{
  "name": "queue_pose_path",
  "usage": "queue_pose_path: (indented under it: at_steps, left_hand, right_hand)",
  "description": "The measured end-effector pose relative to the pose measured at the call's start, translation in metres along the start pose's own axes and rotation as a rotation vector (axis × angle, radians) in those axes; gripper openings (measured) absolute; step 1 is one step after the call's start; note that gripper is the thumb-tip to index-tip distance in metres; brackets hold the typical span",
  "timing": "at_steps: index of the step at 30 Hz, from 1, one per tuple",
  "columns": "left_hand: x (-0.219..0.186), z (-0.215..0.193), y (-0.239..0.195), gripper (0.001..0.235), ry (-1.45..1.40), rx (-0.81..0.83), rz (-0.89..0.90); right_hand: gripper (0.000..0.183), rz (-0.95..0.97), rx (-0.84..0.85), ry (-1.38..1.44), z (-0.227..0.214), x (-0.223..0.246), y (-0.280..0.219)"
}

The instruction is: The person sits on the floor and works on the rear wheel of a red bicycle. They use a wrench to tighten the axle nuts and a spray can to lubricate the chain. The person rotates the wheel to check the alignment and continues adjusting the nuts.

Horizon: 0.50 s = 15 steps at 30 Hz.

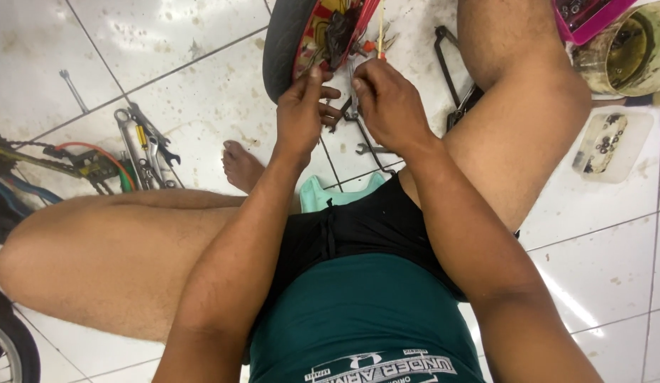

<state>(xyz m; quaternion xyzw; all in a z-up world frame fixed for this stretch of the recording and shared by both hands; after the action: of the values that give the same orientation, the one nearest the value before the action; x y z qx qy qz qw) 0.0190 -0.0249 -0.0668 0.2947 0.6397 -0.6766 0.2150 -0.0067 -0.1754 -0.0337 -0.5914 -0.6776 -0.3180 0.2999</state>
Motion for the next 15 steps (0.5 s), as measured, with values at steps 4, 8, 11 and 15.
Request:
queue_pose_path:
  at_steps: [4, 8, 11, 15]
  left_hand:
    - [0.015, 0.002, 0.006, 0.058, 0.076, 0.016, 0.097]
    - [0.006, 0.002, 0.009, 0.058, -0.128, 0.009, 0.083]
    - [0.002, 0.007, -0.002, 0.05, -0.165, -0.018, 0.059]
    - [-0.001, 0.001, -0.006, 0.037, -0.119, -0.128, 0.204]
  right_hand:
    - [0.009, 0.025, -0.029, -0.013, 0.004, 0.004, 0.002]
    - [0.009, -0.057, -0.114, 0.016, 0.002, 0.006, 0.004]
    - [0.007, -0.095, -0.114, -0.017, -0.001, 0.011, 0.0]
    - [0.004, -0.086, -0.051, -0.092, -0.001, 0.014, 0.001]
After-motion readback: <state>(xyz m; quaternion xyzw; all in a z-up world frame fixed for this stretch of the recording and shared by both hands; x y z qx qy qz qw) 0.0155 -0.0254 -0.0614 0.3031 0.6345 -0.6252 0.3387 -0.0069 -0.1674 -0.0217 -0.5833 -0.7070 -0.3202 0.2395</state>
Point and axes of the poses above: each hand's wrist, its own y-axis towards the middle knuckle, its own z-axis out of the palm, x = y × z, the point moved 7 cm from there along y, towards the middle knuckle, and after that the axes turned 6 degrees about -z, right-handed, at the moved point
